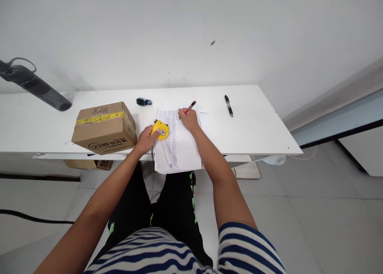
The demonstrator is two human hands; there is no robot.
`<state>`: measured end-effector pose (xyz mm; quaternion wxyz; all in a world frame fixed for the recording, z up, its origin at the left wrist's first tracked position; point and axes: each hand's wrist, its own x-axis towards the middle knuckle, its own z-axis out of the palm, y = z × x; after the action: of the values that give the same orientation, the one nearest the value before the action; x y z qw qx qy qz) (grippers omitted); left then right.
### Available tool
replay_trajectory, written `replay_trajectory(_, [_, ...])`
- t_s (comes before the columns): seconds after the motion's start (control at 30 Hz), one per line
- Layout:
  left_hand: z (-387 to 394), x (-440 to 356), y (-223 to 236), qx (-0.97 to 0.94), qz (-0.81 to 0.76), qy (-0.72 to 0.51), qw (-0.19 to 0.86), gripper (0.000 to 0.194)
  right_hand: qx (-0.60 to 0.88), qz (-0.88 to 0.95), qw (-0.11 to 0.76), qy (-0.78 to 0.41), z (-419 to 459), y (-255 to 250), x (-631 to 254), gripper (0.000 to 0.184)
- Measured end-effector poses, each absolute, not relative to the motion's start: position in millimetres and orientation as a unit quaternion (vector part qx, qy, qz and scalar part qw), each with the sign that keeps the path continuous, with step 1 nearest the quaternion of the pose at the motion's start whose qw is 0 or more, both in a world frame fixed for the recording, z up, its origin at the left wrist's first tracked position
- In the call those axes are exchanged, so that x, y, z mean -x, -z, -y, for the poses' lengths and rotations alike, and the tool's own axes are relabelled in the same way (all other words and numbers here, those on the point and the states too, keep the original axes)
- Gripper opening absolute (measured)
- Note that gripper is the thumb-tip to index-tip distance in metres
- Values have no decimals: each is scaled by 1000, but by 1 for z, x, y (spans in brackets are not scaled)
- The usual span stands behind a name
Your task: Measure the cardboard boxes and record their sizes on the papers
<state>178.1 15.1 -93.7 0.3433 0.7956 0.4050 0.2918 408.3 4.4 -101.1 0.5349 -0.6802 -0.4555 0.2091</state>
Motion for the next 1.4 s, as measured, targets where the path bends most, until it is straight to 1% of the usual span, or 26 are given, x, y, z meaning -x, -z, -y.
replay_trajectory(0.1, [-15,-176,92,-801,-393,-295,342,32,708,456,524,-127,-3,100,-403,37])
replay_trajectory(0.2, [-11,-172,89,-812,-385,-298,322,31,737,508,443,-54,-1,96,-395,28])
replay_trajectory(0.23, [-9,-171,88,-816,-382,-302,312,30,742,524,416,-45,-1,94,-392,32])
replay_trajectory(0.27, [-5,-168,87,-821,-374,-309,300,29,745,538,393,-41,0,90,-389,39])
replay_trajectory(0.33, [5,-162,85,-832,-350,-331,275,27,740,554,377,-51,3,80,-380,50])
replay_trajectory(0.4, [19,-153,81,-831,-329,-368,256,32,709,569,400,-116,12,65,-368,50])
replay_trajectory(0.47, [36,-142,74,-813,-322,-417,247,39,630,581,443,-263,27,47,-352,48])
replay_trajectory(0.5, [44,-136,68,-802,-319,-445,239,41,572,584,455,-352,36,37,-342,50])
replay_trajectory(0.57, [59,-123,52,-774,-320,-502,214,45,442,591,446,-506,57,18,-316,64])
replay_trajectory(0.6, [65,-116,41,-760,-324,-527,198,48,388,595,437,-552,66,9,-301,72])
replay_trajectory(0.67, [73,-102,18,-737,-336,-564,159,53,324,599,438,-586,80,-8,-266,84])
replay_trajectory(0.7, [74,-94,7,-729,-344,-576,137,56,313,598,454,-582,83,-16,-248,84])
replay_trajectory(0.73, [72,-86,-3,-720,-353,-587,113,60,312,595,476,-568,83,-23,-231,81])
replay_trajectory(0.8, [63,-64,-17,-693,-379,-608,78,66,327,587,519,-528,75,-37,-200,68])
replay_trajectory(0.83, [55,-52,-21,-672,-403,-617,76,67,339,589,529,-508,66,-44,-189,62])
replay_trajectory(0.9, [37,-27,-20,-617,-472,-620,109,66,376,614,518,-461,43,-56,-174,56])
replay_trajectory(0.97, [19,-6,-11,-558,-556,-589,182,65,417,670,474,-391,16,-65,-167,52])
replay_trajectory(1.03, [6,7,3,-517,-587,-549,293,74,438,739,401,-318,-11,-70,-163,50])
replay_trajectory(1.1, [-1,13,16,-494,-545,-537,413,81,439,799,309,-270,-31,-70,-159,49])
replay_trajectory(1.17, [-3,14,24,-480,-492,-546,479,82,428,839,237,-239,-43,-69,-154,50])
replay_trajectory(1.2, [-2,13,26,-479,-479,-549,489,83,420,853,215,-223,-46,-68,-152,50])
replay_trajectory(1.3, [2,12,25,-500,-473,-551,473,82,405,875,179,-197,-47,-70,-147,50])
replay_trajectory(1.4, [4,10,23,-516,-470,-565,440,71,423,872,144,-200,-42,-75,-149,48])
